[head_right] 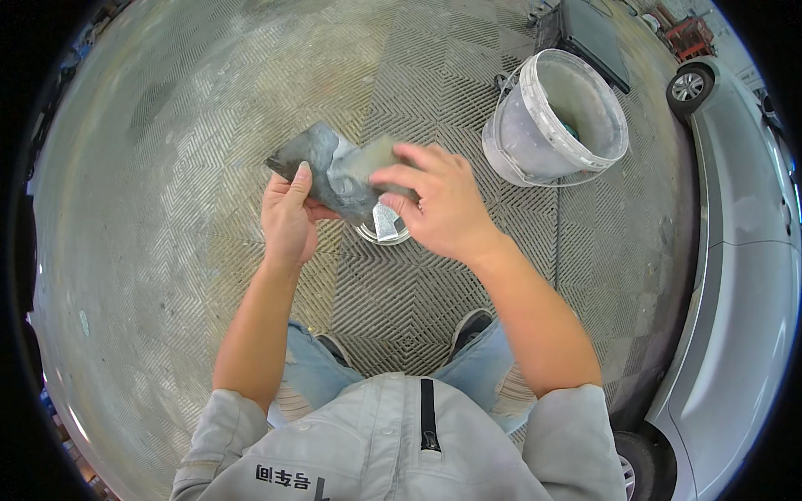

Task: The person sits on the floor and uses a sanding block to sand the side panel of a silver car, focusing on the area around the door handle and wheel arch. The person repeatedly rubs the sanding block over the surface to smooth it.

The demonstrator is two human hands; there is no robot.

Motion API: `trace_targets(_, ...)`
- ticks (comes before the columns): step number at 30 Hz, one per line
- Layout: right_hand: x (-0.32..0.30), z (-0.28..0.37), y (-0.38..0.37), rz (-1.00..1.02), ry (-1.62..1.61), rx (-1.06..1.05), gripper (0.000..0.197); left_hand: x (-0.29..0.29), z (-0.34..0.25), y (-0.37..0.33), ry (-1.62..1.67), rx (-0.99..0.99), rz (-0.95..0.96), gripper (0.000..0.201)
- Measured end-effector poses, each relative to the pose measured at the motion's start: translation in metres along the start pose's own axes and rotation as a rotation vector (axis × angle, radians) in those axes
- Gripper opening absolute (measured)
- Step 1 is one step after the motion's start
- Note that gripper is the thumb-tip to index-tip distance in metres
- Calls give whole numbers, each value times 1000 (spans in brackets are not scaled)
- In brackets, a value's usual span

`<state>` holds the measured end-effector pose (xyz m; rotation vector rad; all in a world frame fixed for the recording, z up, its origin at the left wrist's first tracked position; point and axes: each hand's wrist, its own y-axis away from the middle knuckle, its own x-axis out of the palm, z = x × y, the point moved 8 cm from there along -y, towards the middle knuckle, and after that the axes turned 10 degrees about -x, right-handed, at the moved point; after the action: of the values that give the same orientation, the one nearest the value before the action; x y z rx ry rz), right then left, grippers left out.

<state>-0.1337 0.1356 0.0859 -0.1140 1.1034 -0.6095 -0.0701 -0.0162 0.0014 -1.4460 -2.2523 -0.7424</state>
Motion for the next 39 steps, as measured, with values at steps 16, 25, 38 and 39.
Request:
trace_targets(16, 5, -12, 1, -134, -849, 307, 26, 14, 7, 7, 108, -88, 168, 20)
trace_targets(25, -20, -47, 14, -395, -788, 419, 26, -3, -19, 1, 188, 61, 66, 21)
trace_targets(38, 47, -23, 21, -58, -879, 619, 11, -4, -29, 20, 36, 334, -104, 20)
trace_targets(39, 46, -22, 20, -62, -881, 605, 11, 0, -28, 22, -3, 345, -91, 21)
